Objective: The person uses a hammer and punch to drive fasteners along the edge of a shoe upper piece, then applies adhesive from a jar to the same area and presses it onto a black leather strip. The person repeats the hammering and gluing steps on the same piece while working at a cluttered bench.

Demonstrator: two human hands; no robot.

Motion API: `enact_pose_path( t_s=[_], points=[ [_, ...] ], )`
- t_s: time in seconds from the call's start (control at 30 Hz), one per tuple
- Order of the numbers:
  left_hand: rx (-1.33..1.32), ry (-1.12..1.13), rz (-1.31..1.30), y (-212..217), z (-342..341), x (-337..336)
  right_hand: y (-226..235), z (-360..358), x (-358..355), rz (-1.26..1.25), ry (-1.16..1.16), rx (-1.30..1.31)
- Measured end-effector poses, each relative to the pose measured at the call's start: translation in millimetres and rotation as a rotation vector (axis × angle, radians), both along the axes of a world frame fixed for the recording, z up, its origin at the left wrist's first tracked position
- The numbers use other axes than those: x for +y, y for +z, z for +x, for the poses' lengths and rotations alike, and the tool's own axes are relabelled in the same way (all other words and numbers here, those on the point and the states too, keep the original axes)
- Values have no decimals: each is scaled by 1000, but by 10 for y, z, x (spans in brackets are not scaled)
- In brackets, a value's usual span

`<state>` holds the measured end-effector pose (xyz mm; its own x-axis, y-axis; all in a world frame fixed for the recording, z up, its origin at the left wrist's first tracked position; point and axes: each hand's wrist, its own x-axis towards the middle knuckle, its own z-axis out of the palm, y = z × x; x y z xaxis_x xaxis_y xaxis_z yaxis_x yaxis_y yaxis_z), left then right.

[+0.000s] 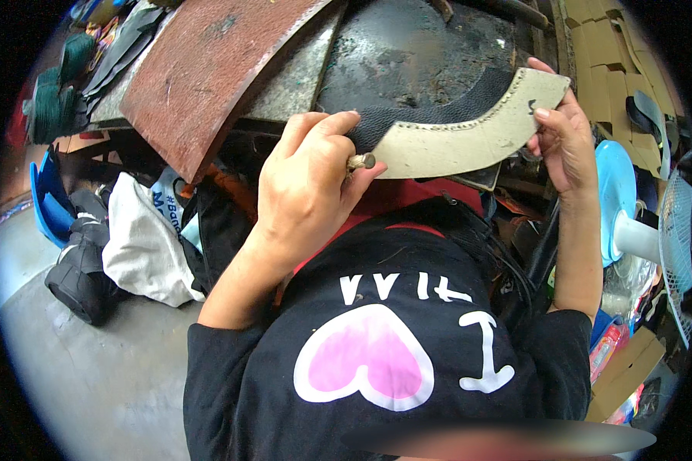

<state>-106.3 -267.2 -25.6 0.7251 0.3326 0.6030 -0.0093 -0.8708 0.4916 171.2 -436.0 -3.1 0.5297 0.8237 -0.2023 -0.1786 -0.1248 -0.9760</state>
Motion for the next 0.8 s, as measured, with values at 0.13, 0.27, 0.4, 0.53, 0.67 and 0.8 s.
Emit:
enact_pose_path(
  t_s=[0.13, 0.27, 0.4, 0.53, 0.67, 0.8],
  points=[
    [3, -45, -12, -11, -53, -15, 7, 38, 52, 35, -39, 14],
    [39, -85, 4, -7, -100, -40, -68, 61, 141, 43, 2, 4],
    [42, -89, 25, -31, -101, -38, -153, 37, 185, 26, -2, 9],
    [50, -77, 25, -68, -81, -9, -167, -8, 181, 60, -25, 38],
    [35, -59, 6, -70, -90, 11, -147, -47, 182, 59, -8, 6],
    [49, -52, 16, -54, -99, 22, -140, -71, 186, 52, 15, -45]
  ],
)
